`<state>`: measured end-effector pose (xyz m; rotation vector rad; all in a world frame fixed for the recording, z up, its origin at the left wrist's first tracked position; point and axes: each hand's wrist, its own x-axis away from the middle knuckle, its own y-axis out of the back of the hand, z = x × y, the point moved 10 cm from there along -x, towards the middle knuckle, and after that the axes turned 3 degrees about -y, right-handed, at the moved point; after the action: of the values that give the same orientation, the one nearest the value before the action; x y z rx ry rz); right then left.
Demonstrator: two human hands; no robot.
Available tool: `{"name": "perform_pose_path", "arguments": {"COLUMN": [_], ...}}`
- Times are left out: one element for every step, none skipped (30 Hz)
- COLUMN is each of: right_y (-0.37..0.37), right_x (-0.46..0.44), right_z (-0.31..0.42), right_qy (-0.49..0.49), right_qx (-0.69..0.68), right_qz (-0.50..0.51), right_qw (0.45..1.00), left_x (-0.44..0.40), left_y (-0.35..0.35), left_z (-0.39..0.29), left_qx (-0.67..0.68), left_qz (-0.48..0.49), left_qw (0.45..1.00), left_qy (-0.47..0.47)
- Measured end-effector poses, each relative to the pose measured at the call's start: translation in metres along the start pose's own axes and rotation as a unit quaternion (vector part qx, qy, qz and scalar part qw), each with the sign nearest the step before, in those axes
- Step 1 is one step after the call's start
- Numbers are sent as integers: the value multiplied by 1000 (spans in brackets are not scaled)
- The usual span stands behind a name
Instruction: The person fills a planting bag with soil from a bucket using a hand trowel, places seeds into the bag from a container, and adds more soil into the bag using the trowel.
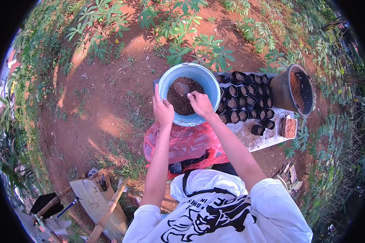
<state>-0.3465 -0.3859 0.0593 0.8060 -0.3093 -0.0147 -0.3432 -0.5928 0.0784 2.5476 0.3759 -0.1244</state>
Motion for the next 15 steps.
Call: {"name": "perform_pose_path", "arguments": {"right_y": [0, -1, -1, -2, -3, -3, -3, -4, -5, -6, -7, -9, -11, -12, -13], "right_x": [0, 0, 0, 1, 0, 0, 0, -1, -2, -3, -5, -7, -8, -10, -11], "right_z": [0, 1, 1, 0, 0, 0, -1, -3, -5, -7, -11, -15, -18, -19, -21], "right_qy": [1, 0, -1, -3, 0, 2, 5, 3, 1, 0, -3, -6, -8, -15, -22], "right_qx": [-2, -2, -2, -2, -3, -4, -5, -9, -14, -18, -10, -2, 5, 14, 24], "right_qz": [-4, -1, 3, 6, 6, 6, 5, 7, 11, 14, 5, -3, -11, -11, -11], "right_qw": [1000, 1000, 1000, 1000, 1000, 1000, 1000, 1000, 1000, 1000, 1000, 1000, 1000, 1000, 999], "left_x": [0, -1, -1, 0, 0, 0, 0, -1, 0, 0, 0, 0, 0, 0, 0], "left_y": [1, 1, 2, 2, 2, 2, 1, 1, 2, 2, 1, 1, 1, 1, 1], "left_z": [0, 0, -1, -2, -1, -1, -1, -2, -2, -2, -2, -1, 0, 0, -1], "left_qx": [1, 0, 0, 0, 0, 1, 3, 3, 2, 2, 3, 4, 5, 4, 4], "left_qz": [-1, -2, -3, -4, -5, -5, -5, -6, -7, -9, -6, -3, 0, 1, 2], "left_qw": [1000, 1000, 1000, 1000, 1000, 1000, 1000, 1000, 1000, 1000, 1000, 1000, 1000, 1000, 1000], "left_qy": [0, -2, -3, -5, -5, -6, -7, -11, -13, -16, -13, -10, -7, -4, 0]}}
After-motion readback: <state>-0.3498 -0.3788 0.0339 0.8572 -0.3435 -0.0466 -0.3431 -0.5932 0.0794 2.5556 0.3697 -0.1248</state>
